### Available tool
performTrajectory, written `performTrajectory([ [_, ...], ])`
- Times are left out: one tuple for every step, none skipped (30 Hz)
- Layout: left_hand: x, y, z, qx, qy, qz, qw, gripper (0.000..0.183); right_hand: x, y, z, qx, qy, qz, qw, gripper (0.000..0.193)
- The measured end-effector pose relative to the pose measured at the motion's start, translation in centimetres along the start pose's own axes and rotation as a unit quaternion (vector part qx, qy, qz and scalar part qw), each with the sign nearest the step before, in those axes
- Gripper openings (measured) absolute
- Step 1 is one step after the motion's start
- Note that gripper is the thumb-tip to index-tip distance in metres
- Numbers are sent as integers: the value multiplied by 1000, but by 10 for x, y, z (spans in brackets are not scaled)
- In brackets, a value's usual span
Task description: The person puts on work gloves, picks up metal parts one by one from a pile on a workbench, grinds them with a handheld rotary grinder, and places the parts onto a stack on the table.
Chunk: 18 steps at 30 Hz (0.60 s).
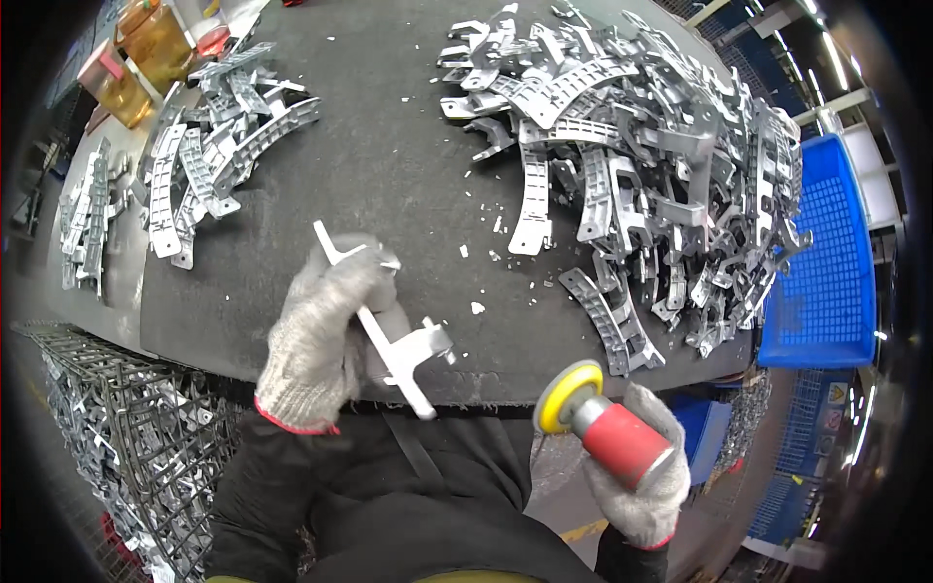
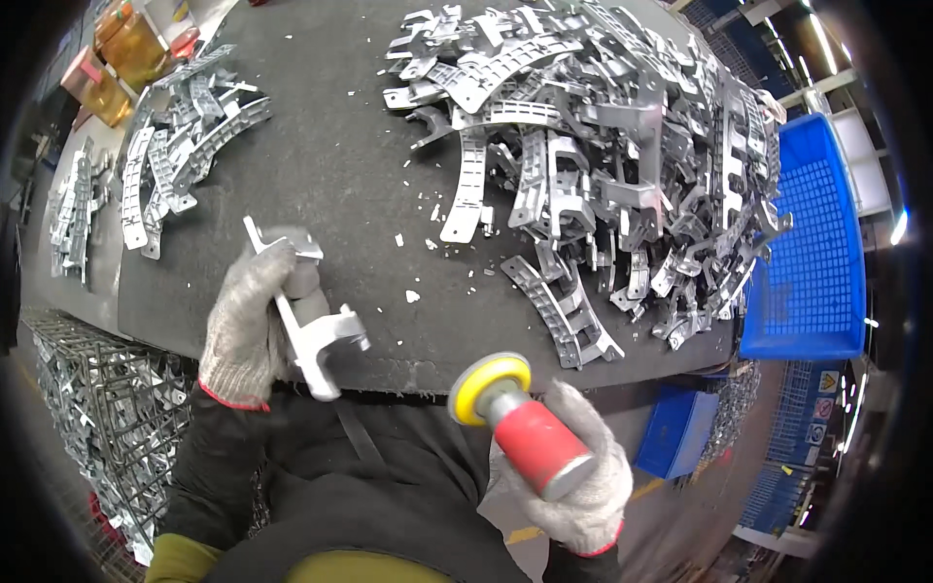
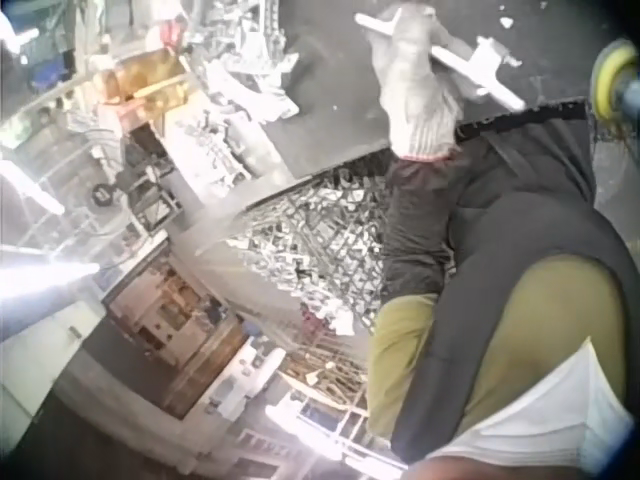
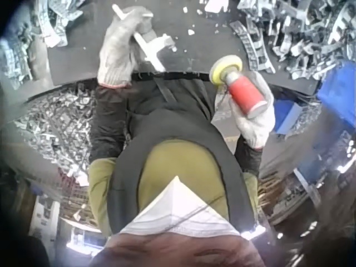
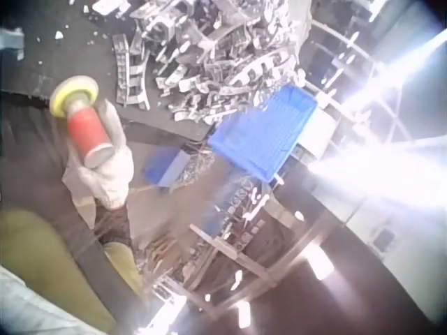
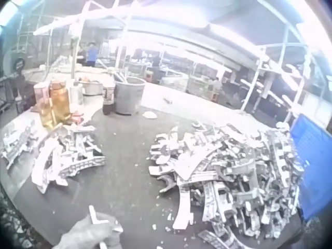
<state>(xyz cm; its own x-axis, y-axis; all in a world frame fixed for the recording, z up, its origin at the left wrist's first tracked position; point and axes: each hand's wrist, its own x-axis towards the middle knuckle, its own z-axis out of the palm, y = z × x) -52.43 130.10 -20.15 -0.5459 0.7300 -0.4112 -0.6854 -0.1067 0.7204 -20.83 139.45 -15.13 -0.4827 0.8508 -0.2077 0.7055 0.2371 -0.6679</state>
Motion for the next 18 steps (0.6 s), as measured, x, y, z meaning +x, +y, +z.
performTrajectory([
  [0, -14, -9, -119, -10, -16, 993, 25, 0, -3, 4, 17, -14, -20, 1000, 89],
  [2, -24, -15, -197, -19, -42, 979, 20, -1, -15, 13, 74, -6, -20, 997, 87],
  [-3, -27, -14, -195, -16, -43, 980, 20, 7, -35, 11, 152, -53, -17, 987, 88],
  [-9, -26, -10, -233, -11, -83, 969, 20, 18, -46, 10, 50, -32, -143, 988, 76],
  [-14, -24, -5, -271, -6, -122, 955, 20, 27, -54, 11, -52, -11, -266, 963, 64],
  [-20, -18, 4, -231, 63, -134, 962, 20, 35, -58, 16, -137, 7, -349, 927, 62],
  [-19, -20, 4, -232, 64, -134, 961, 20, 42, -62, 13, -104, -47, -333, 936, 65],
  [-18, -24, 2, -241, 53, -124, 961, 20, 47, -66, 9, -107, -83, -329, 935, 66],
  [-19, -26, 5, -251, 44, -115, 960, 20, 48, -68, 6, -109, -121, -323, 932, 68],
  [-18, -22, 11, -234, 91, -136, 958, 18, 46, -61, 6, -108, -123, -321, 933, 68],
  [-19, -20, 14, -232, 93, -139, 958, 18, 43, -52, 8, -120, -91, -317, 936, 71],
  [-20, -19, 13, -241, 89, -141, 956, 17, 41, -47, 11, -132, -62, -315, 938, 73],
  [-19, -19, 12, -249, 83, -144, 954, 16, 39, -48, 12, -131, -64, -312, 939, 73],
  [-16, -17, 7, -189, 91, -145, 967, 16, 37, -51, 12, -145, -70, -247, 955, 74],
  [-15, -9, -2, -188, 93, -145, 967, 16, 38, -55, 11, -158, -76, -186, 967, 75],
  [-10, 1, -12, -186, 58, -65, 979, 21, 34, -46, 10, -156, -45, -165, 973, 77],
  [-3, 17, -27, -187, 20, 19, 982, 27, 29, -38, 13, -164, -37, -164, 972, 77],
  [9, 44, -37, -226, -78, -64, 969, 33, 20, -18, 13, -112, -24, -92, 989, 77],
])
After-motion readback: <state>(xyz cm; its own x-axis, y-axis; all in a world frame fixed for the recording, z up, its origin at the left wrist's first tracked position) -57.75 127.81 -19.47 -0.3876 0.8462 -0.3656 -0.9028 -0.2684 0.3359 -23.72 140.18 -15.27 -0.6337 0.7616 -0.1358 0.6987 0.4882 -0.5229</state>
